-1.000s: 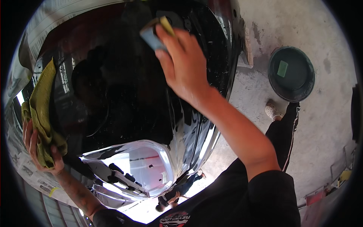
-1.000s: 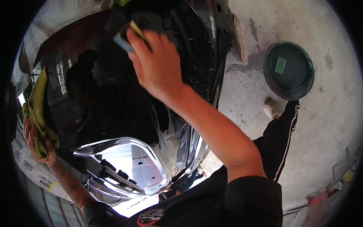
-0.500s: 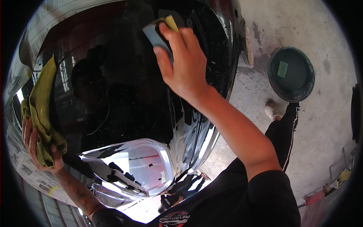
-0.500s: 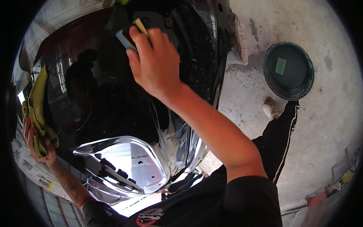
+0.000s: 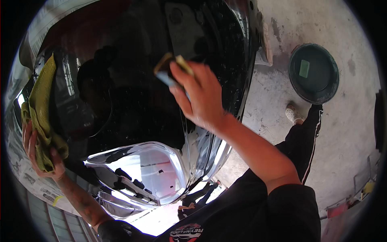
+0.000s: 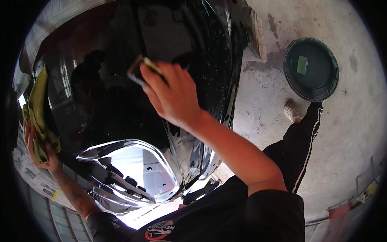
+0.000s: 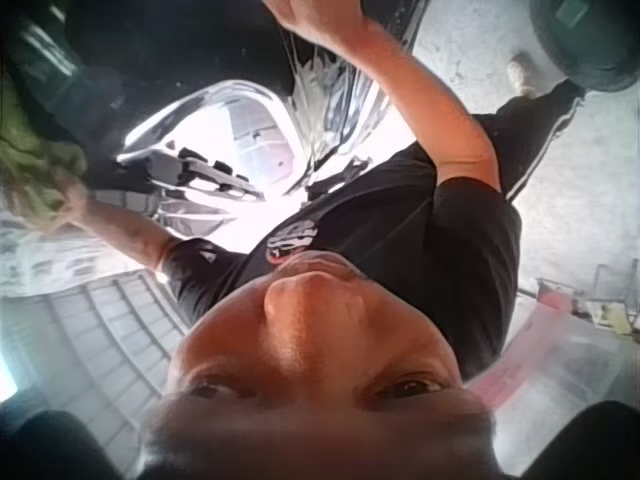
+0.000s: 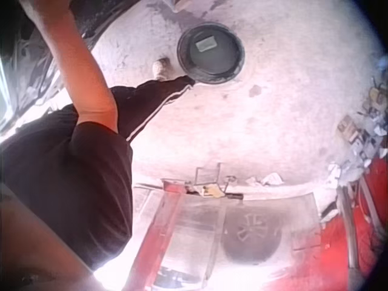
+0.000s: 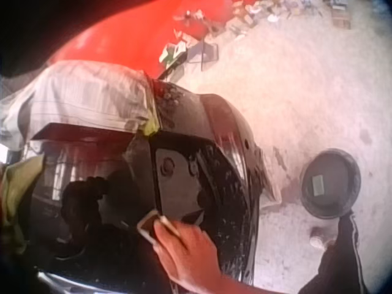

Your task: Sanding and wiping down a black car bumper using a sanding block and water.

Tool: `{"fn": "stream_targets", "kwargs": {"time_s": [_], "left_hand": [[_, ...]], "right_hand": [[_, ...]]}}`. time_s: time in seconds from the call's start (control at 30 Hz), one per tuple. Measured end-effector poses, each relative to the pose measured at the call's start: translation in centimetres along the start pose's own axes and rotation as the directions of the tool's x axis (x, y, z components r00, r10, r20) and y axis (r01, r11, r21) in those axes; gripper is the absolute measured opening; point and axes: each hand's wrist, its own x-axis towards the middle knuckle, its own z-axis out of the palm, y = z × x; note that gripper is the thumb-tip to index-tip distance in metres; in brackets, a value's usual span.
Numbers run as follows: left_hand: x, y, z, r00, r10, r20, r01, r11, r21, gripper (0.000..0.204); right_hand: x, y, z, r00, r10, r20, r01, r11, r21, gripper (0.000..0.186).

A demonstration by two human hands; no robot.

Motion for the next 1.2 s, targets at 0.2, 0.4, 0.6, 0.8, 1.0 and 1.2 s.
{"fn": "stream_targets", "kwargs": {"time_s": [0.2,0.4,0.6,0.8,1.0,1.2], "left_hand": [[-0.2,-0.6,-0.1,1.000,0.010,0.003,-0.010,1.000,-0.008,0.052],[-0.1,-0.4,0.2,0.999,-0.022,-0.032,0.021,0.999,-0.040,0.054],[-0.1,-0.6,-0.1,1.000,-0.016,-0.022,0.016,1.000,-0.021,0.055],[0.0,-0.5,0.2,0.999,-0.023,-0.032,0.022,0.999,-0.032,0.053],[-0.2,-0.7,0.2,0.999,-0.008,-0.048,0.006,0.999,-0.042,0.054],[-0.3,-0.5,0.2,0.998,-0.034,-0.049,0.031,0.998,-0.054,0.053]], "right_hand": [[2.7,0.6,0.2,0.998,0.021,-0.064,-0.024,0.998,-0.055,0.053],[1.1,1.2,0.1,0.998,-0.031,-0.061,0.028,0.998,-0.056,0.050],[-1.3,0.8,0.0,0.999,0.006,-0.038,-0.007,1.000,-0.018,0.052],[-7.1,-0.2,-0.4,0.997,0.028,0.066,-0.032,0.998,0.053,0.053],[-5.4,-0.8,-0.2,0.996,0.079,0.040,-0.080,0.996,0.038,0.051],[-2.7,0.7,0.1,0.999,-0.014,0.042,0.018,0.994,-0.105,0.051]]}}
